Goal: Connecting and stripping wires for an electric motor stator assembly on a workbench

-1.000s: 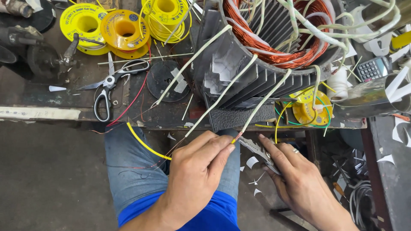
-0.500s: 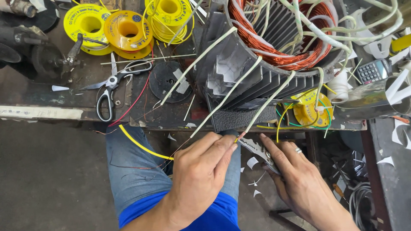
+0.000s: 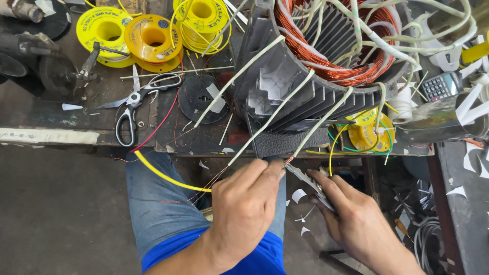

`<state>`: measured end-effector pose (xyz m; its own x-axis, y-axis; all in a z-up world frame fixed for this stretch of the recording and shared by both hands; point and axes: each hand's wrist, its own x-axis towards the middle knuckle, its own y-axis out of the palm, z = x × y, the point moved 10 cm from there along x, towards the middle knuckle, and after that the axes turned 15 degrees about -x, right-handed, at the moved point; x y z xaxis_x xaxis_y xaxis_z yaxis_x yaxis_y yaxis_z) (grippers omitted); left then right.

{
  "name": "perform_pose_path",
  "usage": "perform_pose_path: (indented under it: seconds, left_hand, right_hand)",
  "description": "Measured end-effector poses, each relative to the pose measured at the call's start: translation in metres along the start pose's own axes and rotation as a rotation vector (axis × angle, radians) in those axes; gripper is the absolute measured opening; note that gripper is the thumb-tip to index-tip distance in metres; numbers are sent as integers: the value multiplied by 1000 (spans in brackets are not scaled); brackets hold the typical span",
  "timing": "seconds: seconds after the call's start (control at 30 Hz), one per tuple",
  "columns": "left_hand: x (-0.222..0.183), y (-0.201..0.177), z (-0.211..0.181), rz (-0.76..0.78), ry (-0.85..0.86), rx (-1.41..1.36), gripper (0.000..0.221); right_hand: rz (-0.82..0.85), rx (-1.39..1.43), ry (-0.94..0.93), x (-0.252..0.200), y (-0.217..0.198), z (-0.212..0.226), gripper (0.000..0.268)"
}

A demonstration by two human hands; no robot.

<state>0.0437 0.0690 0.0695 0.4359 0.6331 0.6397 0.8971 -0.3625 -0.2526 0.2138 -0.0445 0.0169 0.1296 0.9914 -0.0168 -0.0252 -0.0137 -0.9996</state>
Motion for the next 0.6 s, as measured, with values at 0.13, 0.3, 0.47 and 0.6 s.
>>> perform_pose_path:
  seconds: [0.13,0.3,0.47,0.6]
  left_hand:
    - [-1,4,18,26,-148,-252,10]
    - [-1,7,34,38,-296,-463,12]
    - [3,8,28,73,-297,-493,24]
    - [-14,45,64,183,-834,-786,29]
  right_hand:
    - [252,242,59,-1,10,-2,70]
    - [253,571,47,-27,81,-4,53]
    - [393,874,144,-37,163,37,25]
    - [464,1012,243,-34,202,67,27]
